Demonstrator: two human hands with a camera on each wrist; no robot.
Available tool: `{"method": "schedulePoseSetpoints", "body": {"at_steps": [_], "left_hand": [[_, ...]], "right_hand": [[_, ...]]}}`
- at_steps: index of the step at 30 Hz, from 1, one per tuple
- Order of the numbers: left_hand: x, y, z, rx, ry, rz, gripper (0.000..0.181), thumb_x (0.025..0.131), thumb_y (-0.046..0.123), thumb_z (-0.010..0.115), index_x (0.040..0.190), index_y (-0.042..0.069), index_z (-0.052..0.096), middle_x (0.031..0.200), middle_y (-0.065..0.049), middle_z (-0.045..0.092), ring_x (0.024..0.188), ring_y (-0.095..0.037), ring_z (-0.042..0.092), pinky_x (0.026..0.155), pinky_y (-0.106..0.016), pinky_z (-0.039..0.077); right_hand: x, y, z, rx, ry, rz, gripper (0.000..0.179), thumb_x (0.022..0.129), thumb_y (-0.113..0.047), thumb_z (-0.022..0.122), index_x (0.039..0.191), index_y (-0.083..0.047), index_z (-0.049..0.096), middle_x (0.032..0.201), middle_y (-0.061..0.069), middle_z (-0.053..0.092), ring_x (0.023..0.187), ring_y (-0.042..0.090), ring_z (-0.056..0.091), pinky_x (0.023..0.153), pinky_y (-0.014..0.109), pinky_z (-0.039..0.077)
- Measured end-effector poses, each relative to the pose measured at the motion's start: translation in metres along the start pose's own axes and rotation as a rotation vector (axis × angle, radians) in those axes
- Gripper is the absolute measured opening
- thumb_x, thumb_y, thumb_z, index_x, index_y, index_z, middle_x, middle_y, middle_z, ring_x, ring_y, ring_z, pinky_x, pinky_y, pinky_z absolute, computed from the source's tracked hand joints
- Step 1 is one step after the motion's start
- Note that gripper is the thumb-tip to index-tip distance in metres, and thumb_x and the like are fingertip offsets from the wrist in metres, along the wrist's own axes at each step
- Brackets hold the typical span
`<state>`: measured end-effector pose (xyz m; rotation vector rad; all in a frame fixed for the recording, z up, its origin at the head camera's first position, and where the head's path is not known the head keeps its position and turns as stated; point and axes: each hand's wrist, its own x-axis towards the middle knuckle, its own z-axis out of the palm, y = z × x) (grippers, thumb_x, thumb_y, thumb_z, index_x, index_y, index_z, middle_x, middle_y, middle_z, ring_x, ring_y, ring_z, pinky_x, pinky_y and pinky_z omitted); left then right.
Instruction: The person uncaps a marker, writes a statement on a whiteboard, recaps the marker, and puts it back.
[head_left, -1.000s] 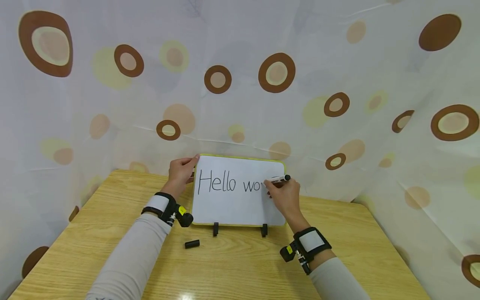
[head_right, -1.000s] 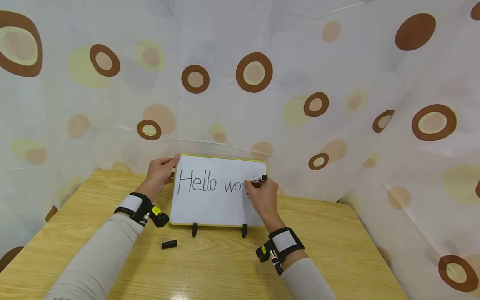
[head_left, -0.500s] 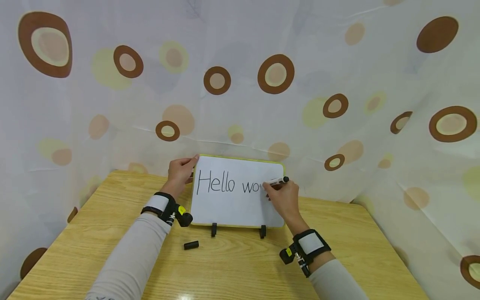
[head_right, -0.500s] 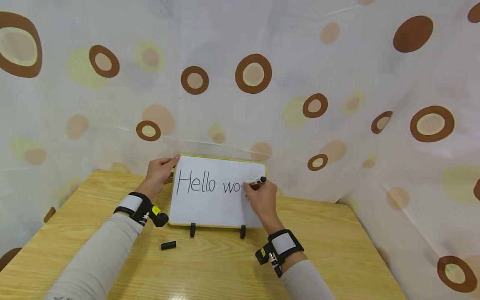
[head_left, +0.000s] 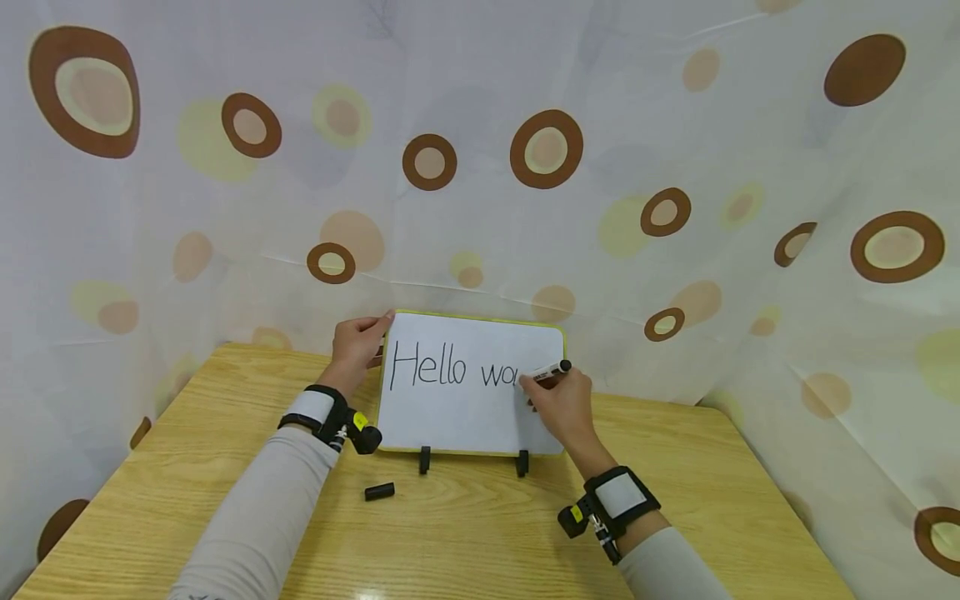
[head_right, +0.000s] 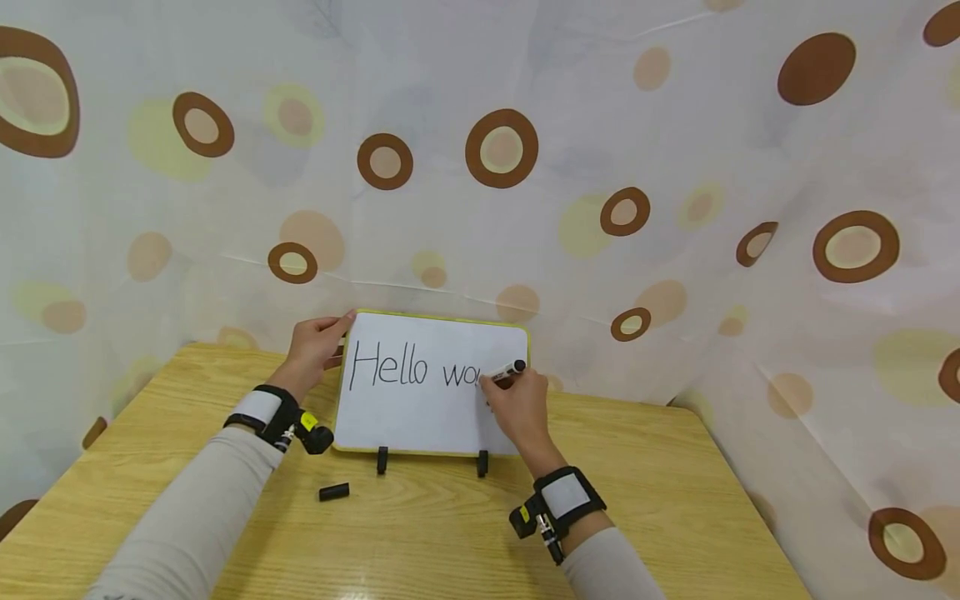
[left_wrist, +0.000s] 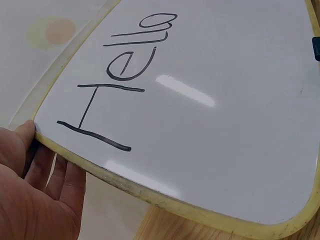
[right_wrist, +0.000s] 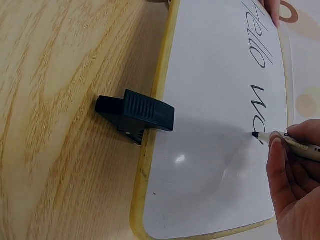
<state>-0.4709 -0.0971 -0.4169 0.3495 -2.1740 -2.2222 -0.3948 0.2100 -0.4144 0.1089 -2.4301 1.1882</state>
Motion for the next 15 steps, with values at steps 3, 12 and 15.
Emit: {"method": "schedulePoseSetpoints", "body": {"at_steps": [3,12,15], "left_hand": [[0.000,0.000,0.000,-0.009,0.002,-0.003,0.050,0.101,0.045,0.064,0.135,0.007,0.067,0.128,-0.012,0.067,0.098,-0.023,0.067,0.078,-0.026,0.058],[0.001,0.000,0.000,0.001,0.005,-0.004,0.051,0.100,0.046,0.064,0.134,0.008,0.067,0.127,-0.012,0.067,0.098,-0.023,0.067,0.080,-0.026,0.058],[0.001,0.000,0.000,0.000,0.006,-0.008,0.051,0.100,0.046,0.064,0.134,0.008,0.067,0.126,-0.012,0.067,0.098,-0.023,0.067,0.080,-0.026,0.058]], "right_hand": [[0.001,-0.001,0.000,0.000,0.005,0.002,0.015,0.088,-0.014,0.079,0.080,-0.003,0.074,0.064,0.009,0.071,0.050,0.020,0.066,0.050,0.032,0.054],[0.008,-0.001,-0.001,-0.004,0.043,0.022,0.017,0.089,-0.014,0.079,0.083,0.001,0.074,0.067,0.012,0.072,0.051,0.019,0.066,0.050,0.030,0.054],[0.012,0.000,-0.002,-0.009,0.057,0.029,0.018,0.089,-0.015,0.079,0.083,0.001,0.075,0.068,0.013,0.072,0.052,0.018,0.066,0.051,0.030,0.055]]}}
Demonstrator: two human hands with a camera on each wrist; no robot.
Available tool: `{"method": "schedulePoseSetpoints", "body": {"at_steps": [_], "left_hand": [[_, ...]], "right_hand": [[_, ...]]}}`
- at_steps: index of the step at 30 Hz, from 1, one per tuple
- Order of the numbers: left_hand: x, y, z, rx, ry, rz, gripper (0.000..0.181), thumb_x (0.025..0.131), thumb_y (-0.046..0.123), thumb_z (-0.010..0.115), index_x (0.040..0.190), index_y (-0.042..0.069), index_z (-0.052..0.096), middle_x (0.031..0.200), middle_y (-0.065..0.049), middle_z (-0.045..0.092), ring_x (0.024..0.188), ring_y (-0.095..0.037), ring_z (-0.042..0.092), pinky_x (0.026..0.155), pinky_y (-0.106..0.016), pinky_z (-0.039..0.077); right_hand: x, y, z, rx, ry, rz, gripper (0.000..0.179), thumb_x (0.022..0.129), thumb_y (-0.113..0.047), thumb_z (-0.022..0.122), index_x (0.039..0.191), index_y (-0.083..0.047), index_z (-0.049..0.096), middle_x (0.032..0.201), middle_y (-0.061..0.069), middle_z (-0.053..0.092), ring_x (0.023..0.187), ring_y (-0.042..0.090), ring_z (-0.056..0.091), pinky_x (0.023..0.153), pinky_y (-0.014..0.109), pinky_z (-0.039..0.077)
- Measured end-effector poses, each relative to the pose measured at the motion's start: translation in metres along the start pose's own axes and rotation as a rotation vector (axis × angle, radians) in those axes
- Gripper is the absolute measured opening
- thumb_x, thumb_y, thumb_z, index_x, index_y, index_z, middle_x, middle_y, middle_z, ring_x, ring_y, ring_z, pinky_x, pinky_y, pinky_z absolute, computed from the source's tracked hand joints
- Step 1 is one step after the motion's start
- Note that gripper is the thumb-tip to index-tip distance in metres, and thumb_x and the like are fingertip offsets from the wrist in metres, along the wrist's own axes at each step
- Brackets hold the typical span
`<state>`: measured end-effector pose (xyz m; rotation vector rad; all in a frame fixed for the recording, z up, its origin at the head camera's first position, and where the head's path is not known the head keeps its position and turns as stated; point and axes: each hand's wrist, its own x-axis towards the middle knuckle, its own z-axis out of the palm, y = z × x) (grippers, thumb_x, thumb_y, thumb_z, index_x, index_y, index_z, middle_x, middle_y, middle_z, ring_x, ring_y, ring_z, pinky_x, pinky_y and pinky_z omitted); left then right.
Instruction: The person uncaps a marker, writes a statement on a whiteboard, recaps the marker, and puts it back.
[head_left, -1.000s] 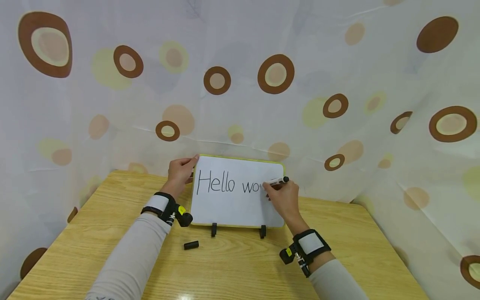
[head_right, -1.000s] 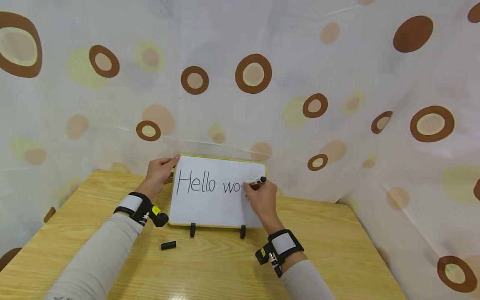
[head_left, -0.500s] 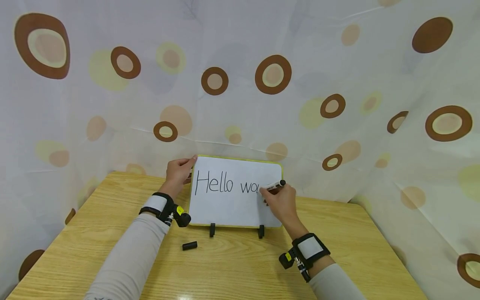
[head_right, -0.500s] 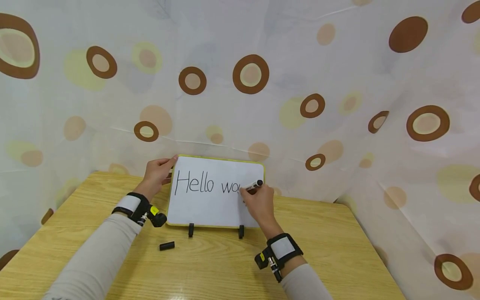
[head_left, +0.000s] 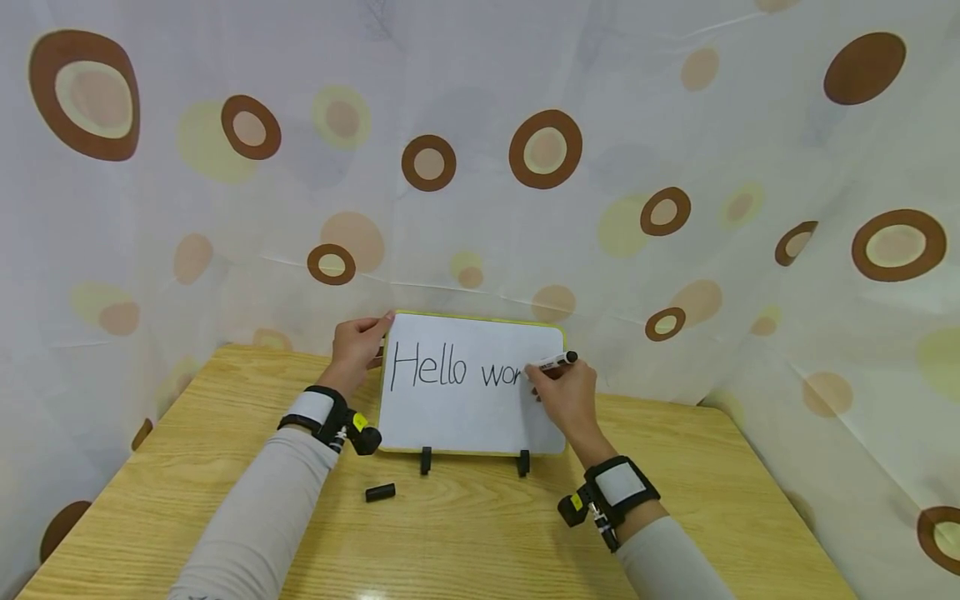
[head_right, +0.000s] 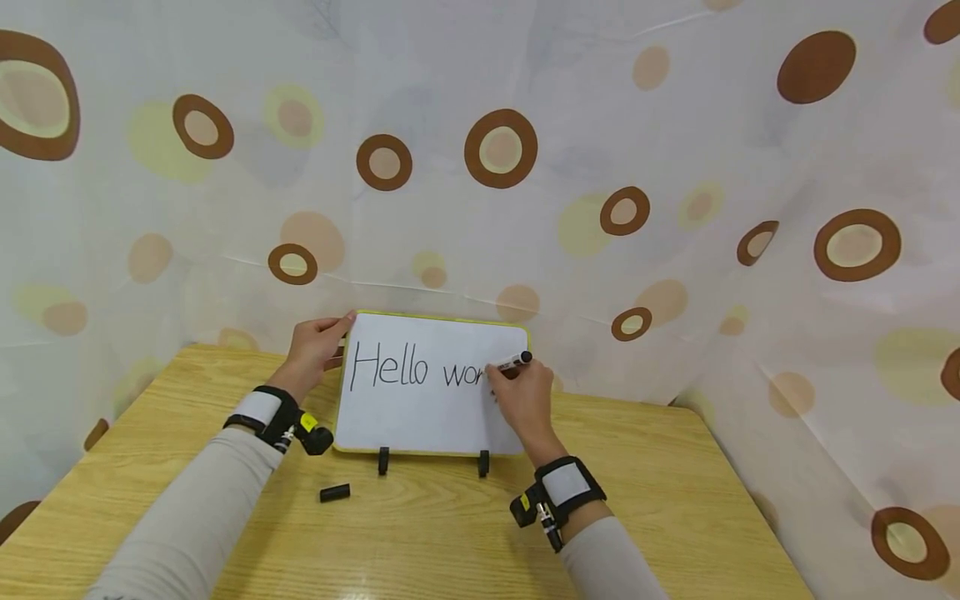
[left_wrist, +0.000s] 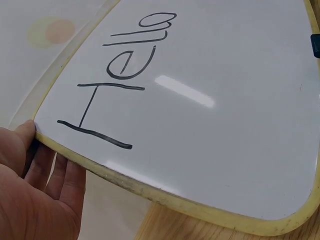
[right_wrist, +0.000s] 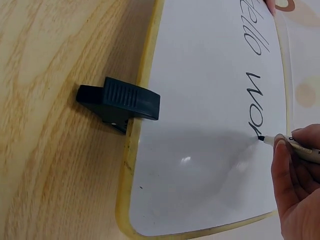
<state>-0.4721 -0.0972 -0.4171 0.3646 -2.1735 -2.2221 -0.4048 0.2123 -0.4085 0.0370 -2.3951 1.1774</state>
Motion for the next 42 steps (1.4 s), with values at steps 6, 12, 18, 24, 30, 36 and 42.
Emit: {"method": "schedulePoseSetpoints", "body": {"at_steps": [6,12,18,24,30,36,42], "left_hand": [[-0.002,0.003,0.001,0.001,-0.005,0.005,0.051,0.100,0.046,0.064,0.135,0.008,0.067,0.127,-0.013,0.067,0.098,-0.024,0.068,0.078,-0.025,0.058],[-0.002,0.004,0.002,0.004,-0.003,0.006,0.051,0.100,0.045,0.064,0.134,0.008,0.067,0.126,-0.013,0.067,0.096,-0.023,0.067,0.075,-0.023,0.057],[-0.002,0.003,0.003,0.004,-0.005,0.004,0.051,0.100,0.046,0.064,0.134,0.008,0.068,0.127,-0.013,0.067,0.096,-0.023,0.067,0.076,-0.023,0.057],[0.000,0.003,0.003,0.001,0.003,0.001,0.051,0.099,0.046,0.065,0.133,0.008,0.068,0.126,-0.014,0.068,0.095,-0.021,0.068,0.072,-0.021,0.057],[-0.001,0.002,0.001,0.002,-0.006,-0.003,0.051,0.100,0.045,0.065,0.134,0.008,0.067,0.127,-0.014,0.068,0.097,-0.023,0.067,0.075,-0.023,0.057],[-0.002,0.002,0.000,0.006,-0.010,-0.008,0.052,0.100,0.046,0.064,0.136,0.009,0.066,0.129,-0.014,0.067,0.101,-0.024,0.066,0.081,-0.026,0.057],[-0.004,0.002,-0.002,0.009,-0.008,-0.010,0.052,0.101,0.046,0.063,0.137,0.008,0.065,0.131,-0.014,0.065,0.102,-0.025,0.066,0.081,-0.026,0.058]], "right_hand": [[0.003,0.004,-0.003,-0.002,0.033,-0.010,0.017,0.088,-0.014,0.079,0.083,0.002,0.075,0.068,0.013,0.072,0.053,0.020,0.067,0.051,0.028,0.055],[0.002,0.005,-0.007,0.010,0.038,-0.012,0.017,0.089,-0.014,0.079,0.082,0.002,0.075,0.070,0.015,0.073,0.056,0.025,0.070,0.051,0.027,0.055],[0.001,0.004,-0.011,0.033,0.054,-0.021,0.016,0.089,-0.013,0.079,0.085,0.003,0.076,0.073,0.017,0.074,0.059,0.029,0.071,0.051,0.025,0.055],[0.001,0.003,-0.018,0.060,0.056,-0.022,0.016,0.090,-0.012,0.078,0.087,0.003,0.078,0.076,0.019,0.075,0.061,0.033,0.072,0.052,0.023,0.055],[0.001,0.004,-0.022,0.070,0.050,-0.028,0.016,0.091,-0.012,0.077,0.087,0.004,0.077,0.076,0.021,0.074,0.062,0.034,0.071,0.052,0.023,0.055],[0.003,0.005,-0.025,0.068,0.051,-0.027,0.016,0.091,-0.013,0.077,0.087,0.003,0.077,0.077,0.021,0.074,0.062,0.034,0.071,0.052,0.023,0.055],[0.005,0.007,-0.027,0.071,0.053,-0.028,0.017,0.091,-0.012,0.077,0.085,0.004,0.076,0.075,0.023,0.073,0.060,0.034,0.071,0.052,0.024,0.055]]}}
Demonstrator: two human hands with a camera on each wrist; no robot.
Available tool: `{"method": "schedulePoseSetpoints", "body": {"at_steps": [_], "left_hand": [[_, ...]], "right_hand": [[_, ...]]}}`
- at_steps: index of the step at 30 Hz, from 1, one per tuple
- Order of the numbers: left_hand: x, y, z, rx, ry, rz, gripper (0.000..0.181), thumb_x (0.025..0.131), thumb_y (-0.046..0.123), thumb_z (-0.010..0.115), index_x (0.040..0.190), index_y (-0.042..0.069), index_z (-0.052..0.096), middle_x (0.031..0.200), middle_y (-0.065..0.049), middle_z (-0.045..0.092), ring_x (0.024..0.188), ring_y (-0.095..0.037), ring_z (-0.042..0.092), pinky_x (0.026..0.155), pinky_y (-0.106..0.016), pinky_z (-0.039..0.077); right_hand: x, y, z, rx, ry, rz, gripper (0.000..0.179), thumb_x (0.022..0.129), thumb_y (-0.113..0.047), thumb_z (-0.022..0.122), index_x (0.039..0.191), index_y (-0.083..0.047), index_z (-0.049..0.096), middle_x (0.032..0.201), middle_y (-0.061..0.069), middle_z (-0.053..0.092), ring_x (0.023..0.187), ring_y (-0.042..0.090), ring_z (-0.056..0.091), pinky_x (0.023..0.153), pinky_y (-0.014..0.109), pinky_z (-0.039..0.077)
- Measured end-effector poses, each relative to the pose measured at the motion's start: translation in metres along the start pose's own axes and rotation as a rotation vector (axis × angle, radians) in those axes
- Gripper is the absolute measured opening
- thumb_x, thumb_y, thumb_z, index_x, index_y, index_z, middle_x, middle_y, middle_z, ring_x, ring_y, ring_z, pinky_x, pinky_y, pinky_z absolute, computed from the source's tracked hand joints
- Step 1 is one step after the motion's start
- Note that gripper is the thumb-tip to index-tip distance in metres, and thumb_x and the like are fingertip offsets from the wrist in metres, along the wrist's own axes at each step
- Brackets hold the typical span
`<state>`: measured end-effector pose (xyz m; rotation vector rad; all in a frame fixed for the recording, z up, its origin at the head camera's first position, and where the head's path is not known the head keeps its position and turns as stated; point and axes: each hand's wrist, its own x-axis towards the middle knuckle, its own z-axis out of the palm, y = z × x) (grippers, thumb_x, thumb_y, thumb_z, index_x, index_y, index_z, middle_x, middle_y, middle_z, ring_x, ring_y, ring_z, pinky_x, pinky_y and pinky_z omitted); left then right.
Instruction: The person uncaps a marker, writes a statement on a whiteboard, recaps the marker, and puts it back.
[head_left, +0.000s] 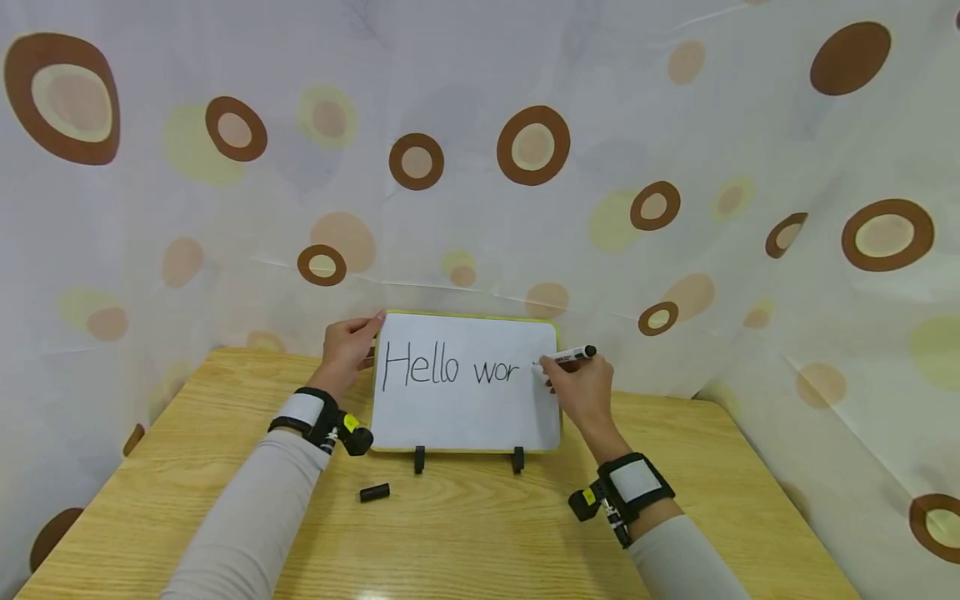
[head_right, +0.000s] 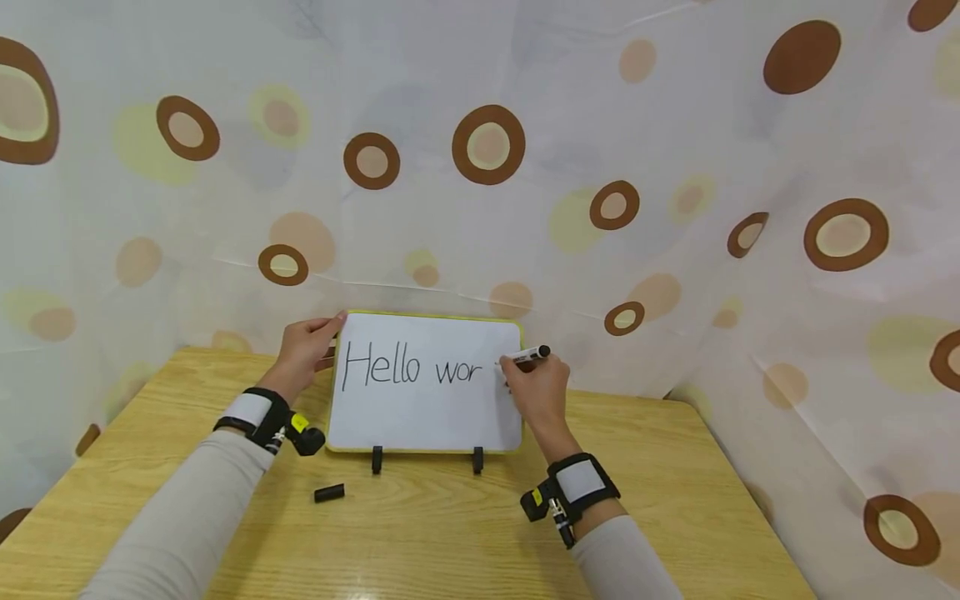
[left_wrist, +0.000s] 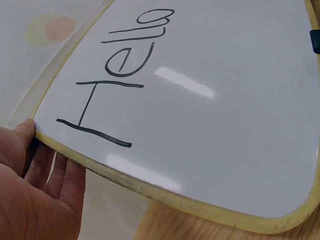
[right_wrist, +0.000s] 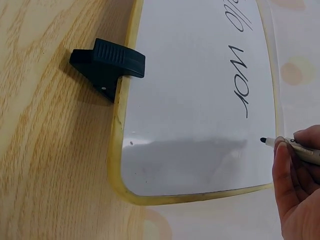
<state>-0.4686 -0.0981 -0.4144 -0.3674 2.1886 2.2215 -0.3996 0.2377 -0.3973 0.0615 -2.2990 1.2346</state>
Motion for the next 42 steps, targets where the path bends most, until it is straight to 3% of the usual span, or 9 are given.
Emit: {"method": "schedulePoseSetpoints", "body": {"at_steps": [20,42], "left_hand": [[-0.0004,-0.0008,0.0003,-0.001,0.000,0.006,0.052,0.101,0.045,0.063,0.137,0.008,0.065,0.130,-0.015,0.066,0.098,-0.024,0.067,0.087,-0.032,0.057],[-0.0024,0.0033,0.0014,0.003,-0.011,0.007,0.052,0.102,0.045,0.062,0.138,0.007,0.065,0.131,-0.015,0.066,0.098,-0.023,0.067,0.082,-0.027,0.057]], "right_hand": [[-0.0015,0.0009,0.0013,-0.029,-0.031,0.024,0.019,0.090,-0.015,0.078,0.083,0.003,0.076,0.070,0.016,0.073,0.057,0.024,0.069,0.052,0.026,0.055],[-0.0030,0.0012,0.0026,-0.025,-0.068,0.043,0.017,0.090,-0.015,0.078,0.084,0.001,0.077,0.072,0.017,0.073,0.058,0.028,0.070,0.053,0.029,0.056]]}}
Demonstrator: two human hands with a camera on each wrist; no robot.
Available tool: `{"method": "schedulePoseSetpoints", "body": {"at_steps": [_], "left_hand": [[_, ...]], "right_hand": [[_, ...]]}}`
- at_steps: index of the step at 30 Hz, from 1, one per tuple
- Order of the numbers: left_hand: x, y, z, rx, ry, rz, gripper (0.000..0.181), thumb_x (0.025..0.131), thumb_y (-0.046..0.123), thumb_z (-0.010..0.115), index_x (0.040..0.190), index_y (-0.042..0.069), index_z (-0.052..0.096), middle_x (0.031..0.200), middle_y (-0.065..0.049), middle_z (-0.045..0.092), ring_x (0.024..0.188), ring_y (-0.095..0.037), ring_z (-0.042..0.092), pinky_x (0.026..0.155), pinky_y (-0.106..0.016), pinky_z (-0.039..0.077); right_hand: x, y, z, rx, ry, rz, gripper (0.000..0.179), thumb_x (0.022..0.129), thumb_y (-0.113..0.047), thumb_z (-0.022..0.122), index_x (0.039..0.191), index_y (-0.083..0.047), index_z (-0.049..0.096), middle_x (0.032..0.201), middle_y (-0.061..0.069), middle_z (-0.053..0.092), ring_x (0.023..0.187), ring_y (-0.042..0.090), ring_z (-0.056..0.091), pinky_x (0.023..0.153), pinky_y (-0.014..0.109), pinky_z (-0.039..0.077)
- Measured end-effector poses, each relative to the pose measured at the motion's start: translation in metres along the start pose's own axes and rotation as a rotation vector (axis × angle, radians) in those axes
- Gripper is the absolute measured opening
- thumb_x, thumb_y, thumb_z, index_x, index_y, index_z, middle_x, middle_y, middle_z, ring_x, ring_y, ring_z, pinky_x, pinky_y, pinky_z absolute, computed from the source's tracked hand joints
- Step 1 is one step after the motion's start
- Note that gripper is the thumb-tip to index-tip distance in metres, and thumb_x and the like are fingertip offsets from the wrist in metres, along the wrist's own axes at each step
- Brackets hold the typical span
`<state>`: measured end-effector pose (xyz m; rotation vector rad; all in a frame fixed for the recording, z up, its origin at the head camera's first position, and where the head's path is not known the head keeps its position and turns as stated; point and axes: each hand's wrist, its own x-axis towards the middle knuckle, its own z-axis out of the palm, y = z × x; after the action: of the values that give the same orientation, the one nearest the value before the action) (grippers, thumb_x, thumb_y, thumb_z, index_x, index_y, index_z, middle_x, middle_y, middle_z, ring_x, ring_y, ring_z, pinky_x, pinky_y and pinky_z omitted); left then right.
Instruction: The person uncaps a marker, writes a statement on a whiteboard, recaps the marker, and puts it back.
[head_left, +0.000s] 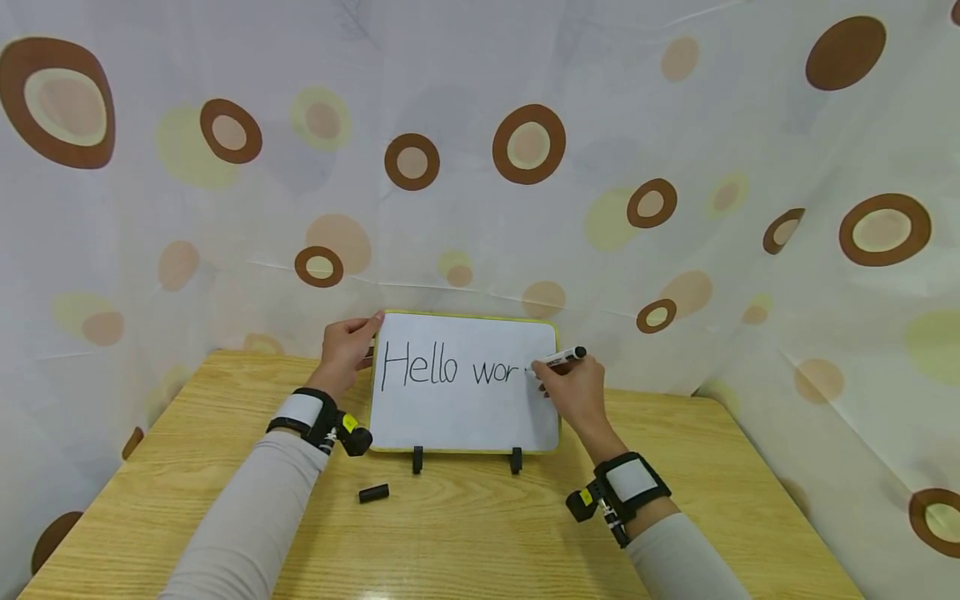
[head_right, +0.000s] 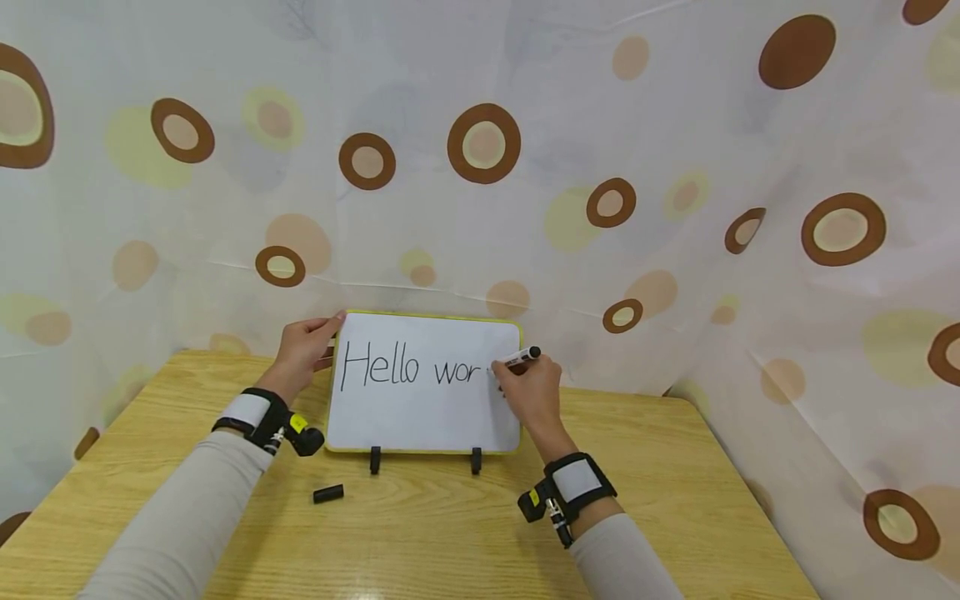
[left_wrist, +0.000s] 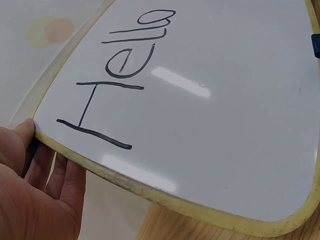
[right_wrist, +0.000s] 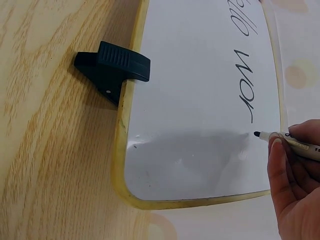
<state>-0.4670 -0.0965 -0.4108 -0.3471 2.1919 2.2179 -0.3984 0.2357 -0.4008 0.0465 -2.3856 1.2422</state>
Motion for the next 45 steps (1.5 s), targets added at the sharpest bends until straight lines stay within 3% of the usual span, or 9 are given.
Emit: {"method": "schedulePoseSetpoints", "body": {"at_steps": [8,19,30,38,45], "left_hand": [[0.001,0.000,0.000,-0.008,0.004,0.001,0.053,0.101,0.045,0.063,0.138,0.007,0.064,0.132,-0.015,0.065,0.103,-0.026,0.066,0.092,-0.035,0.057],[0.001,-0.001,-0.001,0.004,0.003,0.003,0.053,0.101,0.046,0.062,0.138,0.007,0.064,0.132,-0.014,0.065,0.103,-0.025,0.066,0.081,-0.027,0.058],[0.004,-0.004,0.000,-0.011,0.009,0.000,0.053,0.101,0.047,0.063,0.137,0.008,0.065,0.131,-0.014,0.066,0.103,-0.025,0.066,0.086,-0.030,0.058],[0.002,-0.003,0.001,-0.011,0.008,-0.003,0.052,0.101,0.046,0.063,0.137,0.008,0.065,0.131,-0.014,0.065,0.104,-0.026,0.066,0.086,-0.030,0.057],[0.003,-0.003,0.000,-0.016,0.009,-0.001,0.052,0.101,0.046,0.063,0.136,0.008,0.066,0.130,-0.014,0.065,0.105,-0.026,0.065,0.088,-0.032,0.057]], "right_hand": [[0.000,0.000,0.001,-0.005,0.002,0.003,0.018,0.090,-0.014,0.078,0.085,0.003,0.076,0.074,0.019,0.073,0.058,0.028,0.070,0.053,0.027,0.056],[0.002,0.000,0.003,-0.004,0.016,0.002,0.020,0.090,-0.015,0.078,0.085,0.004,0.076,0.072,0.017,0.073,0.058,0.028,0.070,0.052,0.027,0.056],[0.005,-0.001,0.008,0.015,0.064,-0.031,0.018,0.090,-0.014,0.080,0.089,0.003,0.076,0.076,0.017,0.074,0.064,0.029,0.072,0.055,0.023,0.055],[0.006,0.000,0.011,0.097,0.073,-0.031,0.016,0.090,-0.011,0.080,0.097,0.002,0.077,0.082,0.018,0.074,0.071,0.032,0.072,0.058,0.023,0.057],[0.007,0.000,0.013,0.087,0.073,-0.054,0.014,0.090,-0.010,0.080,0.097,0.002,0.078,0.081,0.018,0.074,0.071,0.032,0.072,0.056,0.021,0.056]]}}
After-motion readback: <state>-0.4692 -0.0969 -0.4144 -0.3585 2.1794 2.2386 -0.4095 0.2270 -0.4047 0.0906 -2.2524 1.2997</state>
